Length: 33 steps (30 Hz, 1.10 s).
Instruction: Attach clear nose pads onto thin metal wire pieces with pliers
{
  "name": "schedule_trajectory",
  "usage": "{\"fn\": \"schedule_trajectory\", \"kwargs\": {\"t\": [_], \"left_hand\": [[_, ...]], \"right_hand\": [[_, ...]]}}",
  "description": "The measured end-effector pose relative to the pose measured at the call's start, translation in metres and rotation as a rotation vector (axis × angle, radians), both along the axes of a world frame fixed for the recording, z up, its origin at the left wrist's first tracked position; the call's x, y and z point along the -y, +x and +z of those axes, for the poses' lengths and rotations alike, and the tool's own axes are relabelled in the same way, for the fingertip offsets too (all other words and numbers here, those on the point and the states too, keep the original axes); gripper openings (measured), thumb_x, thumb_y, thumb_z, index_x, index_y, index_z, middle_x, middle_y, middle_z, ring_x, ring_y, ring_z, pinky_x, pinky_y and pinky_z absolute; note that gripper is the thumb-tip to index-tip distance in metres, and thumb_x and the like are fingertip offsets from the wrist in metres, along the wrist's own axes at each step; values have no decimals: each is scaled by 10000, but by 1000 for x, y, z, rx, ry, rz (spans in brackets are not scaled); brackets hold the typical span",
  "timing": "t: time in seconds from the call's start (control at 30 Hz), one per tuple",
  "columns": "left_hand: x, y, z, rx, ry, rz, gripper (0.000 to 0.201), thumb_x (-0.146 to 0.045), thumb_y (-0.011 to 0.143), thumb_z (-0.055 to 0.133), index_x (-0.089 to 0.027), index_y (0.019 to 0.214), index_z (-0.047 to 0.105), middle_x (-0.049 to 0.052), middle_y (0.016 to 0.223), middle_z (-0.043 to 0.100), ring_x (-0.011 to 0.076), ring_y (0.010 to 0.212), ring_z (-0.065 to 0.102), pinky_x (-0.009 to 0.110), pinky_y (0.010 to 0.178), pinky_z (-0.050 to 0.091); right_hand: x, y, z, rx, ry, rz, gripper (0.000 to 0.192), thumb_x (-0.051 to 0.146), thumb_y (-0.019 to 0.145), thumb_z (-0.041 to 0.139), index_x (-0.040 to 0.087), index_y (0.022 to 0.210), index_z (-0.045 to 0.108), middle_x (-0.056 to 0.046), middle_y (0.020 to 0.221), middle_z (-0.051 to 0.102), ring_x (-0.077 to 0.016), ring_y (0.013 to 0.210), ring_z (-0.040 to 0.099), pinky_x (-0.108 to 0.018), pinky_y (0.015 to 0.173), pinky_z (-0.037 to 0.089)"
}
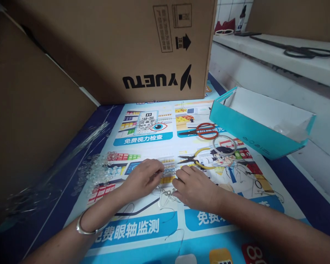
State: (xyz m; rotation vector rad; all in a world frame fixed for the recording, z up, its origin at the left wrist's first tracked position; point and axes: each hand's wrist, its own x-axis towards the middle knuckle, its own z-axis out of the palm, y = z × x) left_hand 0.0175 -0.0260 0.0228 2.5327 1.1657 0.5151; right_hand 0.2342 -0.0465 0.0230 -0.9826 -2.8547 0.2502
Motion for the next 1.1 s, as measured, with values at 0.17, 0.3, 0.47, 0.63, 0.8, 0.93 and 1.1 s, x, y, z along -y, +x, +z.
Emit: {"fn": "schedule_trajectory", "kwargs": {"t": [0.17,0.3,0.47,0.63,0.8,0.93,1.1], "left_hand": [[1,4,-2,8,-7,-20,122,-158,852,396,-176,897,508,37,838,588,177,797,520,326,733,406],[0,7,-3,6,-2,-17,127,-200,881,396,-174,894,520,38,844,590,177,811,518,332,747,405],[1,12,-9,34,-2,42,112,-184,863,419,-175,882,529,38,848,594,177,819,522,330,746,402],[3,15,-10,91,-39,73,107,-158,837,421,-176,875,520,30,827,590,166,779,520,309,701,407],[6,15,-9,102,-78,85,110,-177,848,397,-181,894,497,25,820,569,167,775,508,304,694,409],[7,15,-11,87,-124,115,115,-192,866,363,-185,900,473,29,839,556,167,762,502,299,683,404],[8,17,-13,57,-146,132,107,-185,866,350,-185,897,453,32,844,549,174,760,500,302,683,398]], "right_hand": [[-1,0,1,3,5,17,246,352,869,444,157,965,560,-90,958,517,-225,944,419,-380,831,358],[-1,0,1,16,6,37,268,357,873,425,152,984,558,-93,968,516,-233,948,412,-388,833,361],[-2,1,-1,-3,10,46,289,358,871,425,146,1003,570,-105,981,519,-239,963,409,-399,841,365],[-5,-1,-5,-107,32,-15,288,362,886,409,149,875,602,-102,982,534,-223,943,425,-384,844,365],[-6,-3,-8,-169,32,-205,206,297,846,465,146,915,587,-95,932,551,-219,910,443,-362,804,377],[-6,-8,-9,-194,7,-317,203,252,801,494,158,960,579,-86,932,549,-217,926,452,-351,807,377],[-9,-14,-8,-174,-28,-388,174,236,767,506,170,913,574,-74,914,543,-212,917,461,-335,787,378]]}}
